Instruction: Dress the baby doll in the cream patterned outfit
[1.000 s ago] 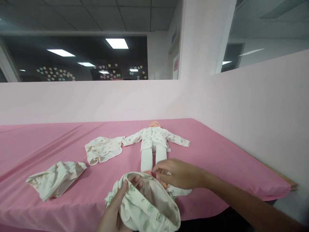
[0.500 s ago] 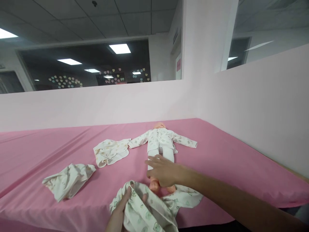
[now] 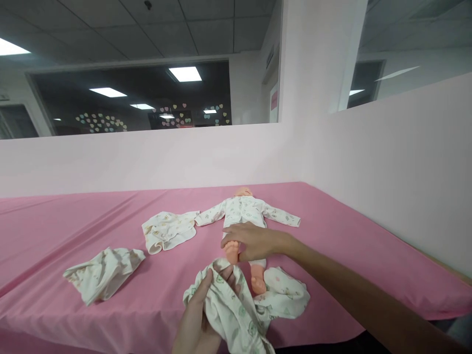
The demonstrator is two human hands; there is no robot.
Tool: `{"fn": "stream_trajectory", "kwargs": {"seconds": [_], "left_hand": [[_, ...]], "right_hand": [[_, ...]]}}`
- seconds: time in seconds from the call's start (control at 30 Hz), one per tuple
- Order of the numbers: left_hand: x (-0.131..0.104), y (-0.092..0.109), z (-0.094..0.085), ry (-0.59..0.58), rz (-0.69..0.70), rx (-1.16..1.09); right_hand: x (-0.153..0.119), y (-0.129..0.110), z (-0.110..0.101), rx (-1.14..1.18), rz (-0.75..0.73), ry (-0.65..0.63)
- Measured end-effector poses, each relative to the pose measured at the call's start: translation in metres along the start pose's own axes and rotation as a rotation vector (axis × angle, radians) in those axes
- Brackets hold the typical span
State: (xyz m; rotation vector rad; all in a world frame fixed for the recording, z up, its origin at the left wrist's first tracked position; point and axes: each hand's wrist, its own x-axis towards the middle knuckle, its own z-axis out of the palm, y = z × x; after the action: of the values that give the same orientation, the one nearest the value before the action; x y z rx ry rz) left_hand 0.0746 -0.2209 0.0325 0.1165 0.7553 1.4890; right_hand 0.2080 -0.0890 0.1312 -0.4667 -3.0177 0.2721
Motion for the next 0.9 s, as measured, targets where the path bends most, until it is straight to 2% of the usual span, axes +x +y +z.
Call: {"fn": "stream_trajectory", "kwargs": {"seconds": [0.17, 0.37, 0.57, 0.63, 0.73, 0.9], "left_hand": [[0.001, -0.003, -0.005, -0.103, -0.059, -0.113], [0.005, -0.004, -0.007, -0.283, -0.033, -0.172], [0.006, -0.005, -0.001, -0.412, -0.085, -0.118], [0.007, -0.007, -0.001, -0.42, -0.073, -0.105], [0.008, -0.009, 0.001, -0.431, -0.077, -0.079], [0.002, -0.005, 0.006, -0.485, -0.034, -0.061]], "right_hand": [[-0.006, -0.002, 0.005, 0.019, 0.054, 0.065], [-0.024, -0.017, 0.026, -0.015, 0.107, 0.154], [-0.042, -0.035, 0.028, 0.232, 0.086, 0.212], [-0.04, -0.041, 0.024, 0.359, 0.095, 0.181], [-0.03, -0.049, 0.02, 0.469, 0.19, 0.127], [-0.012, -0.054, 0.033, 0.522, 0.262, 0.153]]}}
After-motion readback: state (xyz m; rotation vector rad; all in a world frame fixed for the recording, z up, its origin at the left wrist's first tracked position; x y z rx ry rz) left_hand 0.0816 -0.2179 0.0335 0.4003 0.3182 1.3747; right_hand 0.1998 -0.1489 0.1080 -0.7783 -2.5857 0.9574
